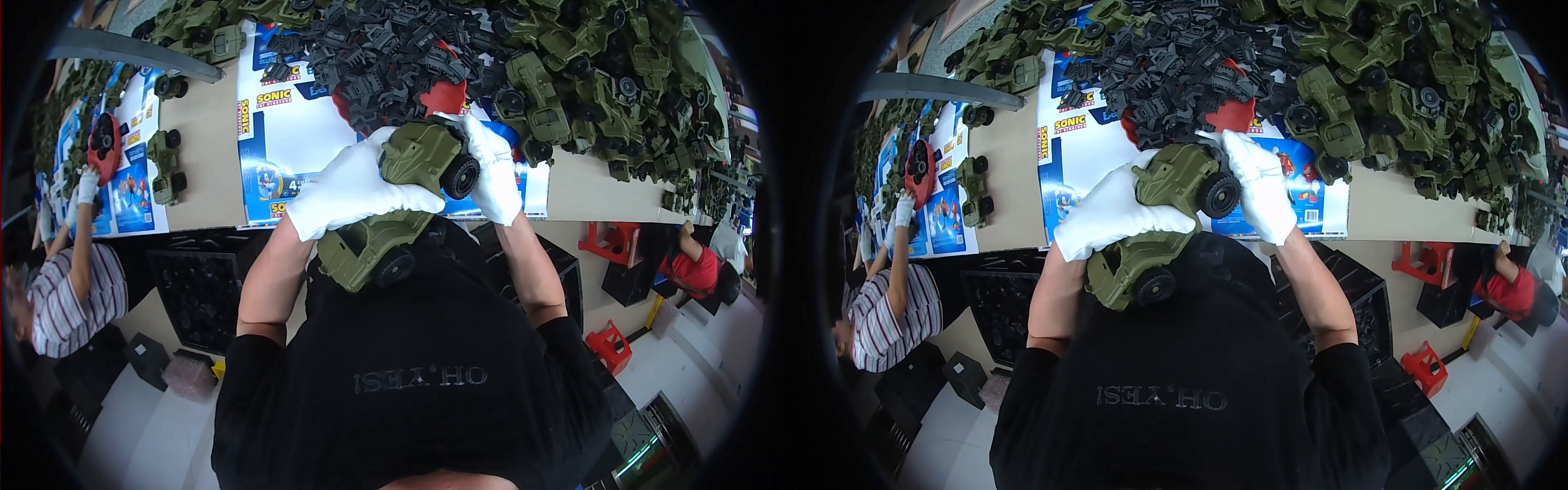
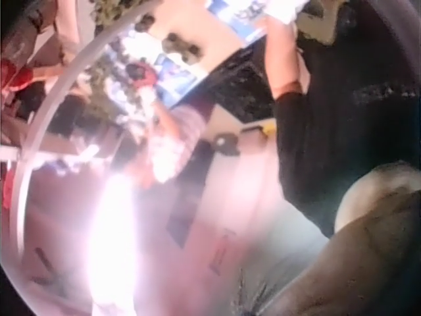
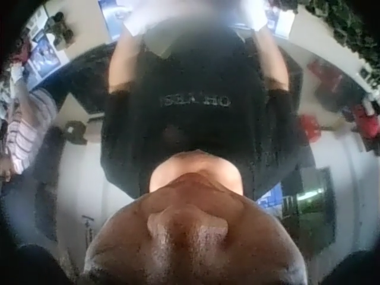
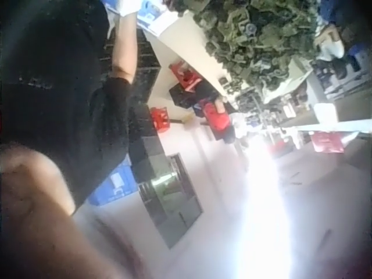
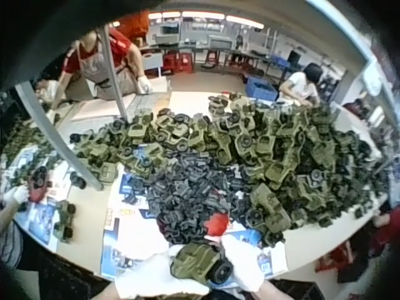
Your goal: Assembling plastic toy truck components at a factory workbench.
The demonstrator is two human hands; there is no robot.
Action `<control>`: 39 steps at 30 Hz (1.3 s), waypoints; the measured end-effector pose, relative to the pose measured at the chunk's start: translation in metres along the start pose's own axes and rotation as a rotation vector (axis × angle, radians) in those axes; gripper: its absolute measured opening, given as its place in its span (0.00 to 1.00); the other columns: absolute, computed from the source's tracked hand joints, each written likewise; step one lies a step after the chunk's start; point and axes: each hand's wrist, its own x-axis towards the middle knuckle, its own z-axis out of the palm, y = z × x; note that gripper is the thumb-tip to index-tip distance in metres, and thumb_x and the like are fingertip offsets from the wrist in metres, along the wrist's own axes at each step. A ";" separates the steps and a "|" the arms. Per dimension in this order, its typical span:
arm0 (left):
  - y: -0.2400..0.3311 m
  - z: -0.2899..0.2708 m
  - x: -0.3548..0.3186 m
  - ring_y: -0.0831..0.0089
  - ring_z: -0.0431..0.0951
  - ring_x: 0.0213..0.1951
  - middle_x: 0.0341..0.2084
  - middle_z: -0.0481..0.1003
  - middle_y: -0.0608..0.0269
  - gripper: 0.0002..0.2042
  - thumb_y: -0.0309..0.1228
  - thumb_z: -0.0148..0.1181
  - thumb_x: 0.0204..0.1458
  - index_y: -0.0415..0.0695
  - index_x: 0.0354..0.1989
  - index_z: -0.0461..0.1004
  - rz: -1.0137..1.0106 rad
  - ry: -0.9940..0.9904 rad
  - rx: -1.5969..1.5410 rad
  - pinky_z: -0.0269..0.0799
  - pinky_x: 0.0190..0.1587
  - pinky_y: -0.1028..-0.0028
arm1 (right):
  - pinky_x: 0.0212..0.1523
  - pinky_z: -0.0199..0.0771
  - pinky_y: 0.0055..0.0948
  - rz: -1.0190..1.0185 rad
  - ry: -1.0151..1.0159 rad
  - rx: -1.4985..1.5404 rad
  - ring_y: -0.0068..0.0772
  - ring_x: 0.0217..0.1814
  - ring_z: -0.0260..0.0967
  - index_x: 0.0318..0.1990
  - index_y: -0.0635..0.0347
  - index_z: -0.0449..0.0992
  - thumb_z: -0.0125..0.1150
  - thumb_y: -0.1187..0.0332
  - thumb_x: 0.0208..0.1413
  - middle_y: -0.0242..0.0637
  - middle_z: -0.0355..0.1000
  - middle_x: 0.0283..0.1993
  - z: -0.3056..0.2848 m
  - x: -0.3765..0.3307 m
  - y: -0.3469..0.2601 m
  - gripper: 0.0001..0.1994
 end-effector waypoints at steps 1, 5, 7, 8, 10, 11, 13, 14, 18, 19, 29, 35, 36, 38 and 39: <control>0.001 0.000 -0.002 0.65 0.76 0.49 0.46 0.76 0.51 0.46 0.50 0.77 0.31 0.33 0.57 0.65 0.016 0.012 0.007 0.68 0.55 0.72 | 0.43 0.66 0.22 -0.067 -0.063 -0.117 0.18 0.40 0.65 0.46 0.66 0.77 0.51 0.63 0.65 0.30 0.73 0.41 -0.003 0.001 -0.002 0.15; 0.000 0.001 -0.004 0.60 0.77 0.48 0.43 0.77 0.51 0.47 0.50 0.77 0.30 0.39 0.60 0.63 0.054 0.010 0.129 0.69 0.54 0.69 | 0.41 0.66 0.23 -0.214 -0.263 -0.431 0.20 0.39 0.65 0.44 0.67 0.78 0.51 0.65 0.64 0.34 0.72 0.42 -0.010 0.000 -0.025 0.14; 0.004 0.004 -0.006 0.52 0.77 0.48 0.44 0.76 0.48 0.49 0.50 0.77 0.29 0.47 0.62 0.60 0.032 0.078 0.478 0.70 0.52 0.65 | 0.37 0.65 0.21 -0.211 -0.277 -0.380 0.18 0.36 0.65 0.39 0.65 0.80 0.53 0.61 0.63 0.31 0.73 0.36 -0.011 0.006 -0.027 0.15; 0.003 0.007 -0.008 0.49 0.77 0.45 0.43 0.75 0.49 0.47 0.47 0.76 0.31 0.52 0.63 0.57 0.115 0.099 0.539 0.72 0.48 0.60 | 0.36 0.64 0.20 -0.057 -0.179 -0.308 0.16 0.33 0.64 0.35 0.63 0.80 0.54 0.58 0.63 0.29 0.72 0.33 -0.005 0.007 -0.030 0.16; 0.003 0.017 -0.009 0.51 0.78 0.42 0.41 0.74 0.51 0.44 0.46 0.75 0.33 0.53 0.62 0.58 0.202 0.131 0.724 0.73 0.45 0.59 | 0.33 0.62 0.18 0.009 -0.044 -0.315 0.13 0.27 0.62 0.26 0.57 0.77 0.58 0.52 0.60 0.23 0.70 0.24 0.010 0.009 -0.032 0.19; 0.003 0.021 -0.009 0.52 0.78 0.40 0.40 0.73 0.53 0.42 0.44 0.73 0.35 0.53 0.62 0.58 0.289 0.172 0.905 0.73 0.42 0.59 | 0.33 0.61 0.18 0.122 -0.069 -0.203 0.13 0.27 0.60 0.24 0.57 0.75 0.58 0.50 0.59 0.23 0.70 0.25 0.018 0.004 -0.033 0.20; -0.005 0.018 -0.009 0.57 0.77 0.35 0.35 0.70 0.57 0.38 0.35 0.68 0.39 0.50 0.63 0.58 0.388 0.200 0.955 0.72 0.36 0.61 | 0.40 0.64 0.20 0.197 -0.084 -0.344 0.15 0.36 0.65 0.32 0.57 0.77 0.57 0.49 0.59 0.26 0.72 0.33 0.020 -0.001 -0.036 0.19; -0.010 0.016 -0.010 0.58 0.76 0.34 0.35 0.70 0.57 0.37 0.32 0.66 0.39 0.47 0.62 0.58 0.462 0.230 1.057 0.72 0.35 0.62 | 0.40 0.64 0.20 0.202 -0.077 -0.344 0.15 0.36 0.65 0.32 0.57 0.77 0.57 0.49 0.59 0.26 0.72 0.33 0.023 -0.004 -0.035 0.19; -0.016 0.021 -0.017 0.64 0.73 0.32 0.34 0.69 0.59 0.35 0.26 0.61 0.38 0.39 0.60 0.60 0.590 0.217 1.233 0.69 0.32 0.65 | 0.62 0.59 0.26 0.630 -0.097 -0.045 0.25 0.62 0.61 0.61 0.59 0.67 0.45 0.49 0.65 0.35 0.65 0.61 0.030 -0.010 -0.037 0.26; -0.017 0.025 -0.020 0.65 0.73 0.32 0.34 0.69 0.59 0.34 0.27 0.61 0.39 0.39 0.60 0.60 0.606 0.190 1.248 0.69 0.32 0.66 | 0.65 0.56 0.26 0.600 -0.009 -0.059 0.26 0.66 0.58 0.65 0.59 0.62 0.44 0.50 0.66 0.35 0.62 0.65 0.032 -0.016 -0.029 0.27; -0.022 0.039 -0.033 0.66 0.70 0.31 0.34 0.67 0.56 0.26 0.26 0.53 0.46 0.38 0.58 0.64 0.691 0.240 1.534 0.64 0.33 0.67 | 0.45 0.70 0.21 0.522 0.072 -0.115 0.18 0.42 0.71 0.48 0.61 0.75 0.52 0.57 0.64 0.31 0.75 0.42 0.024 -0.030 -0.007 0.17; 0.008 0.039 0.014 0.59 0.77 0.39 0.39 0.72 0.54 0.35 0.30 0.71 0.37 0.40 0.56 0.62 0.414 0.332 0.822 0.72 0.40 0.63 | 0.51 0.69 0.23 0.513 0.031 0.264 0.21 0.50 0.67 0.52 0.64 0.72 0.50 0.43 0.61 0.34 0.72 0.47 0.001 0.001 -0.045 0.30; 0.007 0.041 0.027 0.61 0.78 0.45 0.44 0.73 0.53 0.40 0.29 0.76 0.34 0.39 0.57 0.59 0.369 0.384 0.422 0.73 0.48 0.63 | 0.52 0.68 0.24 0.320 -0.064 0.171 0.23 0.53 0.66 0.58 0.64 0.66 0.55 0.45 0.59 0.35 0.70 0.51 -0.015 -0.001 -0.037 0.31; 0.009 0.053 0.054 0.67 0.76 0.47 0.48 0.73 0.54 0.43 0.24 0.75 0.37 0.38 0.62 0.52 0.421 0.377 -0.038 0.72 0.51 0.69 | 0.54 0.67 0.26 -0.090 -0.190 -0.250 0.26 0.57 0.64 0.65 0.62 0.57 0.64 0.53 0.54 0.38 0.65 0.57 -0.024 -0.017 -0.023 0.36; 0.018 0.062 0.064 0.68 0.75 0.47 0.49 0.72 0.54 0.45 0.23 0.75 0.37 0.38 0.63 0.50 0.411 0.401 -0.098 0.72 0.51 0.70 | 0.55 0.67 0.27 -0.303 -0.206 -0.572 0.27 0.58 0.63 0.66 0.61 0.54 0.68 0.59 0.51 0.39 0.64 0.59 -0.021 -0.032 -0.023 0.39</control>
